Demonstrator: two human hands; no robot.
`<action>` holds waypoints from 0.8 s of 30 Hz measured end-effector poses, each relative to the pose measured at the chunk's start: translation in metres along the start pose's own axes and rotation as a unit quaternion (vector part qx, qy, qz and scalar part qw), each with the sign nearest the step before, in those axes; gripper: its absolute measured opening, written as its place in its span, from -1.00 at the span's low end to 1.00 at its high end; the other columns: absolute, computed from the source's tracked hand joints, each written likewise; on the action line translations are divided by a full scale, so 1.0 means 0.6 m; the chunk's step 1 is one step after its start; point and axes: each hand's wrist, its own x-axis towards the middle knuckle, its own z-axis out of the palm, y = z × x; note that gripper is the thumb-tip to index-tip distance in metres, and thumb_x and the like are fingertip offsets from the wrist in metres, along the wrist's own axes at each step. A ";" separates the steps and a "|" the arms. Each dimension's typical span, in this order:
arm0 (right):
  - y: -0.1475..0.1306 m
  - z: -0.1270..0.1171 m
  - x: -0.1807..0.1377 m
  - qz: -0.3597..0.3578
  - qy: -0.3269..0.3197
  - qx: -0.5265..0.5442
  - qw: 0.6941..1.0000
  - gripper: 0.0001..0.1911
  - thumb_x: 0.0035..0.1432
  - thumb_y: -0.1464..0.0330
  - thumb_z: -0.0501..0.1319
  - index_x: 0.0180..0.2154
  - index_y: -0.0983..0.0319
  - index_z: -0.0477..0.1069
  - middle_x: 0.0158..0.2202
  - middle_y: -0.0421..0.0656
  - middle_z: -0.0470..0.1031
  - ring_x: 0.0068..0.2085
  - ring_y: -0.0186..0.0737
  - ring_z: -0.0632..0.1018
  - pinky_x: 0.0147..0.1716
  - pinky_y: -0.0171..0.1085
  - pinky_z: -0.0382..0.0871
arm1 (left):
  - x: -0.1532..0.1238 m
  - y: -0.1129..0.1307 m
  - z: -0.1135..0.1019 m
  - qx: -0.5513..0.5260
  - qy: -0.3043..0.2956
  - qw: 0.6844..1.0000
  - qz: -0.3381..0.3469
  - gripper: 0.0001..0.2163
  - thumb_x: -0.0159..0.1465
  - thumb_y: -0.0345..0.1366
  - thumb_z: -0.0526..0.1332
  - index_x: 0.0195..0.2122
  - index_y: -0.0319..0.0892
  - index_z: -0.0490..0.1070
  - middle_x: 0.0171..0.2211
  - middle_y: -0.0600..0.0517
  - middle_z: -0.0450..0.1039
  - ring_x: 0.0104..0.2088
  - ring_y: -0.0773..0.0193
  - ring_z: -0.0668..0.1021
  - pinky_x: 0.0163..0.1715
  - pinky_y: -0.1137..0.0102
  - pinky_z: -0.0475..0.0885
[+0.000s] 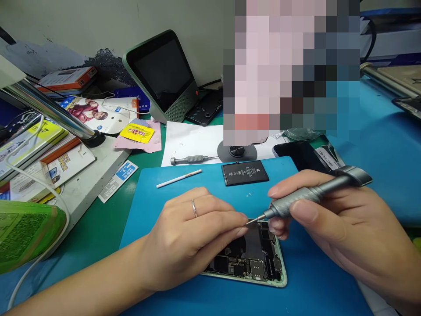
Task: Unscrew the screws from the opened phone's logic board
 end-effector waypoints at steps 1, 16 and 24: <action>-0.001 0.000 -0.002 -0.003 0.000 -0.006 1.000 -0.68 0.22 0.01 0.51 -0.25 0.11 0.65 -0.52 -0.21 0.62 -0.49 -0.30 0.64 -0.46 -0.38 0.61 | 0.000 0.000 0.000 0.000 0.000 1.000 -0.003 -0.94 0.50 -0.50 0.33 -0.09 -0.34 0.63 -0.23 -0.03 0.72 -0.27 0.37 0.70 -0.29 0.42 0.53; 0.008 -0.008 -0.009 -0.033 0.011 -0.049 0.998 -0.78 0.22 0.08 0.52 -0.19 0.02 0.68 -0.46 -0.23 0.69 -0.44 -0.24 0.73 -0.39 -0.39 0.67 | -0.002 0.000 0.000 0.010 0.016 1.000 -0.018 -0.92 0.51 -0.44 0.32 -0.01 -0.24 0.59 -0.21 -0.05 0.74 -0.28 0.31 0.72 -0.27 0.40 0.60; 0.003 -0.001 -0.005 -0.079 0.033 -0.130 0.988 -0.85 0.22 0.11 0.52 -0.23 -0.01 0.72 -0.37 -0.24 0.72 -0.41 -0.27 0.73 -0.35 -0.40 0.68 | 0.007 0.003 -0.003 0.053 0.034 0.998 -0.012 -0.85 0.51 -0.27 0.36 -0.02 -0.27 0.58 -0.18 -0.08 0.72 -0.25 0.30 0.69 -0.23 0.35 0.56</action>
